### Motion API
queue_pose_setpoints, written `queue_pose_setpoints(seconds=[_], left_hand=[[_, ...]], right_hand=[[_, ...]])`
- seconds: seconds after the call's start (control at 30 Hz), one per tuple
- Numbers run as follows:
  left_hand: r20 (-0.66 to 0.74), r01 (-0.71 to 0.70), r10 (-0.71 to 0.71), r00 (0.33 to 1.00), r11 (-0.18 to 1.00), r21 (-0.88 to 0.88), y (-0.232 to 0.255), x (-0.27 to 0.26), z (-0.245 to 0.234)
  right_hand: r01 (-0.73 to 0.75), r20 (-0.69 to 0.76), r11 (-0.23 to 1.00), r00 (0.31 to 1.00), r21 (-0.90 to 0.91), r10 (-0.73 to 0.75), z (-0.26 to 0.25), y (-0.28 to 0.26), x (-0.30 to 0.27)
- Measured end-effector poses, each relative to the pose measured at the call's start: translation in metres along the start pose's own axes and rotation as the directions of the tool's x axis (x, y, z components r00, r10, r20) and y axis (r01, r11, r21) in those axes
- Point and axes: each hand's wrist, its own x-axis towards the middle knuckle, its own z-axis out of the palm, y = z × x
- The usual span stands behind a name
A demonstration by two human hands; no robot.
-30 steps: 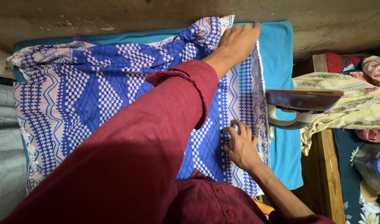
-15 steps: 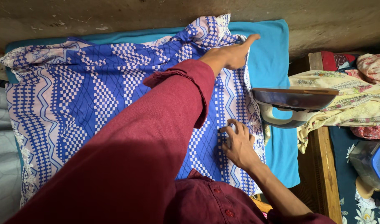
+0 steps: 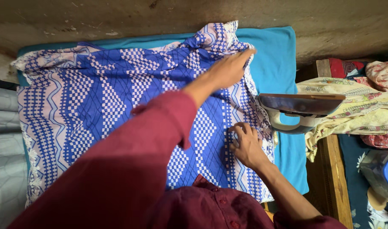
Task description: The person irons a blue and white patterned cloth on a teal-covered ironing board. They repeatedly smooth the fabric with their hands and use an electric iron to press different sections, occasionally lifting and repositioning the cloth to access new areas.
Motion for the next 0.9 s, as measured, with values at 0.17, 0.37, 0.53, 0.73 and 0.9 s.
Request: queue_pose_setpoints(seconds=[0.17, 0.37, 0.53, 0.73, 0.9], left_hand=[[-0.192, -0.056, 0.088, 0.977, 0.984, 0.168, 0.015, -0.133, 0.006], [-0.184, 0.393, -0.358, 0.915, 0.895, 0.211, 0.018, -0.281, 0.000], [-0.327, 0.546, -0.455, 0.828, 0.788, 0.286, 0.024, -0.366, -0.007], [-0.536, 0.865, -0.692, 0.483, 0.473, 0.168, 0.012, -0.436, -0.010], [-0.514, 0.918, -0.766, 0.386, 0.372, 0.134, -0.011, -0.479, -0.027]], right_hand=[[0.014, -0.105, 1.000, 0.994, 0.012, -0.012, -0.002, 0.003, 0.015], [0.245, -0.326, 0.967, 0.922, 0.070, -0.210, -0.012, -0.012, 0.065], [0.105, -0.473, 0.967, 0.881, 0.230, 0.017, -0.006, -0.017, 0.131], [-0.020, -0.218, 0.972, 0.975, -0.234, -0.032, 0.010, 0.033, 0.203], [0.013, -0.088, 0.893, 0.994, -0.449, -0.059, 0.018, 0.061, 0.236]])
